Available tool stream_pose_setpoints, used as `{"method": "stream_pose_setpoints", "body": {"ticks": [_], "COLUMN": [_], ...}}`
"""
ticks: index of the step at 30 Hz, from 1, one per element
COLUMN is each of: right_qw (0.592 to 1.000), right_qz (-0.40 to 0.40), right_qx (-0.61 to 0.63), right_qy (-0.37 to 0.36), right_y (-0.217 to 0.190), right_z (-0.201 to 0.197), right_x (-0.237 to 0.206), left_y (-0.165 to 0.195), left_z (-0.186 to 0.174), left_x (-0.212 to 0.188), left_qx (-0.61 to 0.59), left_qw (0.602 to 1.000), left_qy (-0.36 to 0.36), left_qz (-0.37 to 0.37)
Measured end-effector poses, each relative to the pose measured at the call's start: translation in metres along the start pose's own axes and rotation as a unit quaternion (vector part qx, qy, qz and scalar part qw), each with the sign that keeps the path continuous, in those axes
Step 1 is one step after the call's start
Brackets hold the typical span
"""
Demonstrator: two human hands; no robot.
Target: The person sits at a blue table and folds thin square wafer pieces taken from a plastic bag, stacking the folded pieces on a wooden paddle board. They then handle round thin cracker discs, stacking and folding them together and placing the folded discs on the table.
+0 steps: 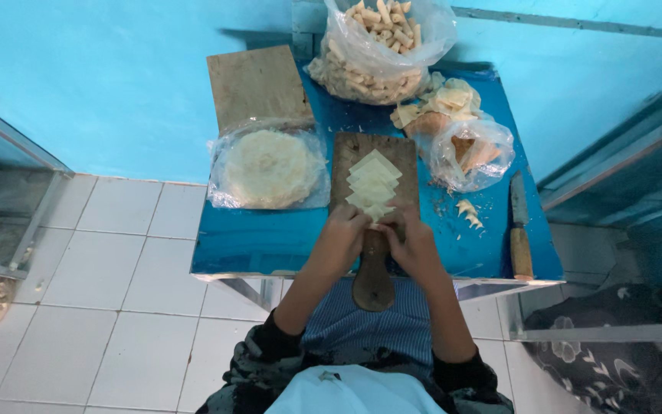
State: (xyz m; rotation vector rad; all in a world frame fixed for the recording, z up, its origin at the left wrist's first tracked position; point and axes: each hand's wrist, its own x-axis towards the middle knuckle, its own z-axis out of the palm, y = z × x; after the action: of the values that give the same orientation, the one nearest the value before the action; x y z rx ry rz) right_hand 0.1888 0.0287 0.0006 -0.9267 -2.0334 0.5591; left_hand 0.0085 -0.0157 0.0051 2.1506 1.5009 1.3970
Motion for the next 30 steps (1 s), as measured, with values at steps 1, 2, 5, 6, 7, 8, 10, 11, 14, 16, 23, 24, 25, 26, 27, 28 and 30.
{"method": "stream_pose_setpoints", "body": {"ticks": [1,2,5,6,7,8,10,11,14,16,23,24,25,26,27,28,30], "right_qw": [1.0,0.998,0.997,0.998,0.999,1.0,0.999,0.997,0.994,0.996,0.999,1.0,0.999,0.999,0.997,0.998,0.999], "right_qz": [0.018,0.038,0.061,0.06,0.041,0.022,-0.03,-0.063,-0.081,-0.063,0.002,0.006,-0.014,-0.032,-0.05,-0.044,-0.035], "right_qx": [0.024,0.049,0.037,0.019,0.008,-0.004,-0.034,-0.051,-0.067,-0.057,-0.004,0.0,-0.016,-0.033,-0.049,-0.042,-0.029], "right_qy": [-0.005,-0.01,-0.022,-0.026,-0.024,-0.021,-0.013,-0.01,-0.015,-0.029,-0.034,-0.031,-0.024,-0.018,-0.012,-0.014,-0.017], "right_y": [-0.002,-0.004,-0.015,-0.018,-0.021,-0.024,-0.026,-0.026,-0.024,-0.021,-0.015,-0.015,-0.016,-0.017,-0.018,-0.018,-0.018], "right_z": [-0.001,-0.003,-0.005,-0.006,-0.006,-0.007,-0.009,-0.01,-0.011,-0.01,-0.011,-0.011,-0.011,-0.01,-0.01,-0.01,-0.01], "right_x": [0.006,0.01,0.015,0.016,0.015,0.012,0.011,0.01,0.008,0.008,0.013,0.013,0.013,0.012,0.012,0.012,0.012], "left_y": [0.0,0.0,-0.001,-0.002,-0.003,-0.003,-0.005,-0.006,-0.009,-0.008,-0.006,-0.006,-0.006,-0.007,-0.008,-0.008,-0.008], "left_z": [-0.001,-0.001,-0.002,-0.001,-0.001,-0.001,-0.001,-0.002,-0.008,-0.011,-0.014,-0.014,-0.013,-0.013,-0.013,-0.012,-0.01], "left_x": [0.004,0.008,0.014,0.016,0.016,0.017,0.017,0.017,0.015,0.014,0.018,0.018,0.019,0.02,0.02,0.02,0.02], "left_qx": [-0.003,-0.006,-0.002,0.004,-0.001,-0.005,-0.017,-0.023,-0.021,-0.011,0.035,0.043,0.051,0.059,0.066,0.071,0.082], "left_qw": [1.0,1.0,1.0,0.999,1.0,1.0,1.0,1.0,0.999,0.997,0.995,0.995,0.995,0.994,0.994,0.994,0.993], "left_qy": [-0.005,-0.012,-0.023,-0.023,-0.012,-0.001,-0.004,-0.017,-0.043,-0.059,-0.067,-0.067,-0.066,-0.066,-0.067,-0.069,-0.072], "left_qz": [-0.005,-0.01,-0.022,-0.025,-0.016,-0.007,0.001,0.0,0.026,0.043,0.059,0.058,0.058,0.059,0.059,0.05,0.034]}}
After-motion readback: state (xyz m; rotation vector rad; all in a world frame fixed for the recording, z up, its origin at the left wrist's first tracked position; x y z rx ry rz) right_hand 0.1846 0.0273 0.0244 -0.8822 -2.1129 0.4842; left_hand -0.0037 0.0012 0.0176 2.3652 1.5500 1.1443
